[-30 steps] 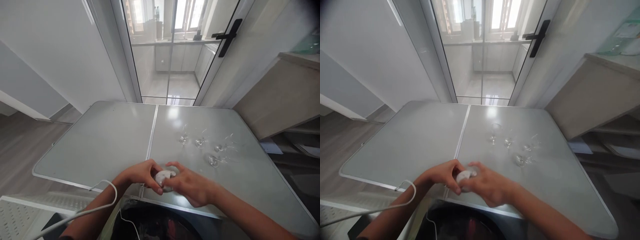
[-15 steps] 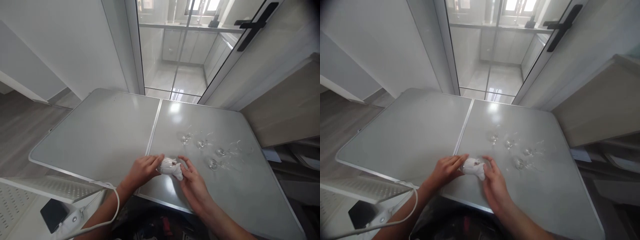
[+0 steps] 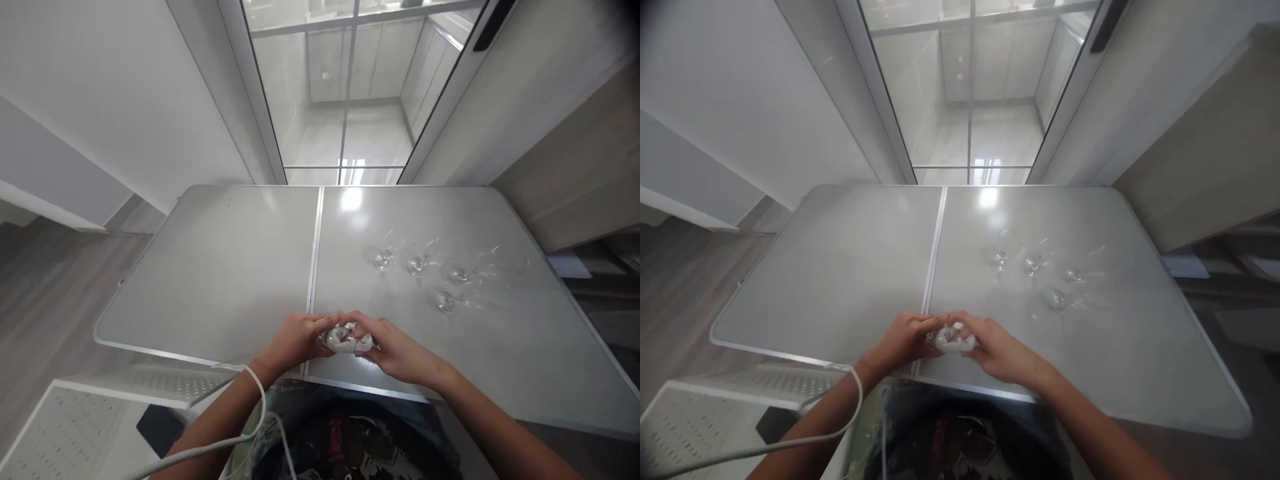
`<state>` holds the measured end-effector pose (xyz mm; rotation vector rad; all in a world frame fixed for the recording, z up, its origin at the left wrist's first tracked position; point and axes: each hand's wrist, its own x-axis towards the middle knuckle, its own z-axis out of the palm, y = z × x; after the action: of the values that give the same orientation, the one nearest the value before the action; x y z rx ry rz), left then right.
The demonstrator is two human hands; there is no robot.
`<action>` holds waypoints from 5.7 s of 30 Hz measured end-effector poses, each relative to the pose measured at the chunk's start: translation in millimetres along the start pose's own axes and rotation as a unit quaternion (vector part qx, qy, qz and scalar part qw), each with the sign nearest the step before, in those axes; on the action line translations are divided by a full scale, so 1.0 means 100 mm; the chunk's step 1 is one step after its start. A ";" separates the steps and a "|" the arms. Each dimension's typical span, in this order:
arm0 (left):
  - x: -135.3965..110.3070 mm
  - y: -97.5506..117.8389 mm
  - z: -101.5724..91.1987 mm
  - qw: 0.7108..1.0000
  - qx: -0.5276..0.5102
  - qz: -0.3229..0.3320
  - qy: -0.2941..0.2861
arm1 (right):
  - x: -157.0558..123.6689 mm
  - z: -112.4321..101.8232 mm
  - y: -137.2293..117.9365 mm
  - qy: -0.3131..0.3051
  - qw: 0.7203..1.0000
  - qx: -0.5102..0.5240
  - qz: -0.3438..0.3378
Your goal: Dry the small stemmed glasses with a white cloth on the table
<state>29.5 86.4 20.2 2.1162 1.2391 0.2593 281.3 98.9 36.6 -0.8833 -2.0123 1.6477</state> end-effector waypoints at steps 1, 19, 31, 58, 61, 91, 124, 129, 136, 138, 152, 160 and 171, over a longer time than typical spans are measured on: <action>-0.01 -0.02 -0.05 0.999 -0.037 -0.013 -0.024 | 0.00 0.03 0.01 0.017 1.000 -0.016 -0.010; 0.17 0.03 0.07 0.880 -0.470 -0.042 0.049 | 0.16 0.09 -0.02 0.381 0.918 0.097 -0.053; 0.34 0.72 0.38 0.772 -0.514 -0.139 0.347 | 0.19 0.54 0.12 0.285 0.943 0.036 -0.165; 0.12 0.47 0.67 0.774 -0.554 0.029 0.305 | 0.33 0.75 -0.01 0.421 0.820 0.377 -0.088; 0.17 0.62 0.64 0.787 -0.519 -0.054 0.330 | 0.25 0.87 0.11 0.486 0.859 0.084 -0.140; 0.14 0.54 0.74 0.744 -0.543 -0.079 0.380 | 0.28 0.79 -0.13 0.439 0.874 0.201 -0.059; 0.08 0.45 0.53 0.893 -0.240 -0.060 0.376 | 0.20 0.72 -0.09 0.360 0.906 0.211 -0.074; 0.01 0.47 0.52 0.923 -0.109 -0.026 0.368 | 0.13 0.56 0.08 0.371 0.871 0.314 -0.075; 0.11 0.46 0.33 0.854 -0.446 0.042 0.266 | 0.10 0.63 0.15 0.186 0.925 0.332 0.009; 0.15 0.46 0.33 0.824 -0.515 0.029 0.234 | 0.08 0.67 0.15 0.124 0.919 0.373 0.030; 0.28 0.45 0.26 0.722 -0.609 0.024 0.328 | 0.23 0.58 0.14 0.207 0.939 0.272 0.029; 0.22 0.52 0.25 0.721 -0.481 0.130 0.481 | 0.21 0.61 0.07 0.315 0.834 0.451 0.054; 0.31 0.43 0.50 0.822 -0.295 0.221 0.433 | 0.17 0.49 0.22 0.419 0.903 0.072 0.053</action>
<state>100.2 75.4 4.5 1.6855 0.8704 1.7276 241.4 77.5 2.4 -1.3624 -1.2443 1.1305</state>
